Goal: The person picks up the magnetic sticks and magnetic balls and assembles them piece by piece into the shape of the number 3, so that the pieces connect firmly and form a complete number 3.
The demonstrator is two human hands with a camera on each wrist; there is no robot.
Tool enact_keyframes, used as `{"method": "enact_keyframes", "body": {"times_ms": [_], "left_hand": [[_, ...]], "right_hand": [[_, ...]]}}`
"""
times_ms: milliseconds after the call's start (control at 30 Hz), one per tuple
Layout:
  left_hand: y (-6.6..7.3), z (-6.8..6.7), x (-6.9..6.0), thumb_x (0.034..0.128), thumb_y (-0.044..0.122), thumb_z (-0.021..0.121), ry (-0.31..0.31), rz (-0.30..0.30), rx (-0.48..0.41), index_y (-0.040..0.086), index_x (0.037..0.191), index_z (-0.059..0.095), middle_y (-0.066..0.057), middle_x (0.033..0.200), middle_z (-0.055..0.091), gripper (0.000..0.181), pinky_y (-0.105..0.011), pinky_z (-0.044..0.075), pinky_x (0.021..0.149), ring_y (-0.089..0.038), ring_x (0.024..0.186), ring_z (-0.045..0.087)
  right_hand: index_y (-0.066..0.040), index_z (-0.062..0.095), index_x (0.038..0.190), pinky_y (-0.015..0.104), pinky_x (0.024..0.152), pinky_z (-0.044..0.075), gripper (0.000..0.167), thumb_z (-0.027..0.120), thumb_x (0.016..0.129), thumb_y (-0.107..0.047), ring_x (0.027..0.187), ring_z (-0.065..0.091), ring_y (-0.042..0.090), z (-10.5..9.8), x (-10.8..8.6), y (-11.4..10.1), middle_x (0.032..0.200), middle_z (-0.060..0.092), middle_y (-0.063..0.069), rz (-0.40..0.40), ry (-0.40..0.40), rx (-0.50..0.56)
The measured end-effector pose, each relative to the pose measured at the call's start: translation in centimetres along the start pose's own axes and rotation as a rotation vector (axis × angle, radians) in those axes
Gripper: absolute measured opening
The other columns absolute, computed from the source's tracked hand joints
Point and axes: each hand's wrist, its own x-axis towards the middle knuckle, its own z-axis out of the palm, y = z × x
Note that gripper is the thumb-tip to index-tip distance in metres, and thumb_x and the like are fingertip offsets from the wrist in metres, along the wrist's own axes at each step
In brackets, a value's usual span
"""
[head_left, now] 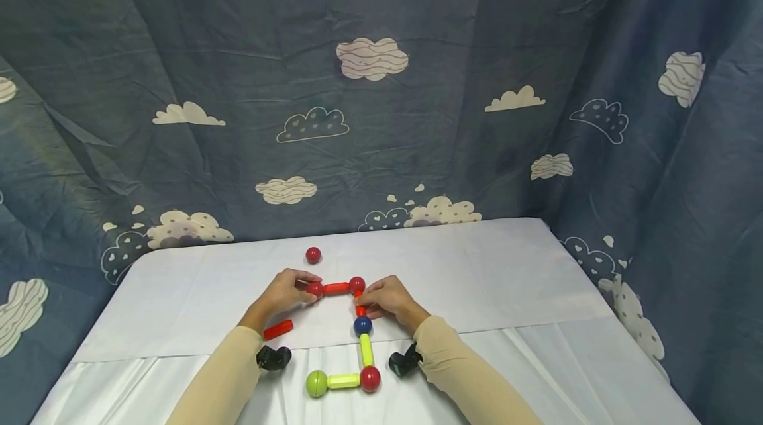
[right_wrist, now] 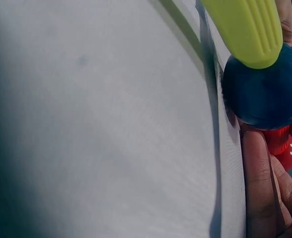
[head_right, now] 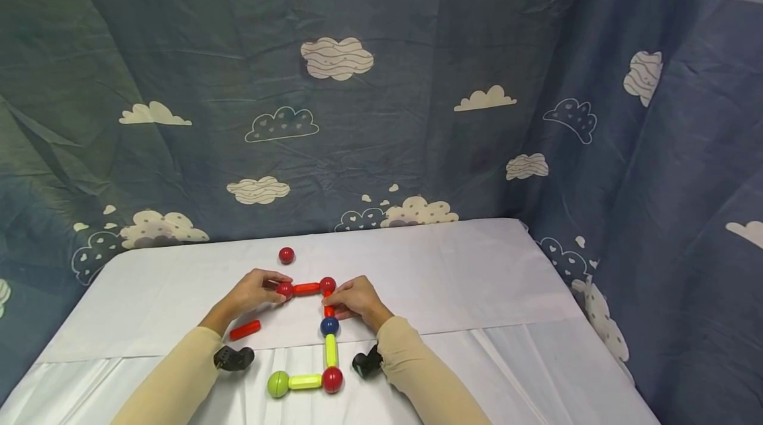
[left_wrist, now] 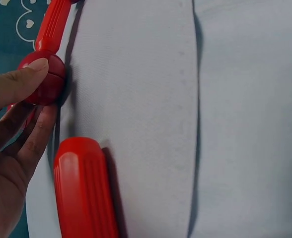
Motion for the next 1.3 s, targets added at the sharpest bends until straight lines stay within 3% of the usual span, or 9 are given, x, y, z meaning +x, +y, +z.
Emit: {"method": "enact_keyframes", "body": {"times_ms": [367,500,700,900,1300], "left_hand": [[-0.1,-0.8,-1.2,0.0774,-0.002,0.076,-0.021,0.066,0.021,0.008,0.121,0.063,-0.008,0.112,0.065,0.046,-0.04,0.051,0.088,-0.024,0.101,0.061],[-0.8,-2.1,-2.3,0.0796,0.004,0.075,-0.035,0.085,0.131,0.008,0.121,0.062,-0.006,0.11,0.065,0.043,-0.041,0.05,0.088,-0.023,0.098,0.061],[-2.0,-3.1,-5.1,0.0798,0.013,0.077,-0.071,0.077,0.283,0.008,0.11,0.066,0.0,0.091,0.061,0.033,-0.03,0.049,0.071,-0.015,0.08,0.052],[-3.0,-3.0,-6.9,0.0735,0.012,0.083,-0.06,0.119,0.288,0.01,0.101,0.067,0.002,0.083,0.057,0.032,-0.031,0.044,0.07,-0.015,0.076,0.049],[-4.1,-2.1,-7.5,0.0754,0.0,0.078,0.011,0.114,0.228,0.011,0.093,0.068,0.002,0.079,0.056,0.023,-0.031,0.043,0.069,-0.015,0.074,0.048]], "right_hand": [[-0.001,0.071,0.087,0.023,0.05,0.051,0.018,0.081,0.074,-0.01,0.052,0.06,0.009,-0.1,0.1,0.2,0.07,0.068,0.006,-0.021,-0.002,-0.004],[-0.001,0.07,0.086,0.023,0.051,0.052,0.018,0.081,0.075,-0.01,0.052,0.06,0.009,-0.3,0.1,0.3,0.07,0.068,0.005,-0.031,0.001,-0.011],[-0.001,0.07,0.086,0.023,0.05,0.052,0.019,0.081,0.075,-0.011,0.051,0.06,0.01,-0.6,-0.1,0.4,0.07,0.068,0.006,-0.017,0.003,-0.025],[-0.001,0.071,0.087,0.023,0.051,0.052,0.019,0.082,0.075,-0.011,0.052,0.06,0.009,-0.8,0.1,0.4,0.07,0.068,0.006,-0.028,0.014,-0.026],[0.001,0.07,0.089,0.024,0.052,0.053,0.021,0.082,0.074,-0.009,0.053,0.062,0.009,-0.2,0.0,0.3,0.072,0.069,0.007,-0.035,-0.021,0.024]]}}
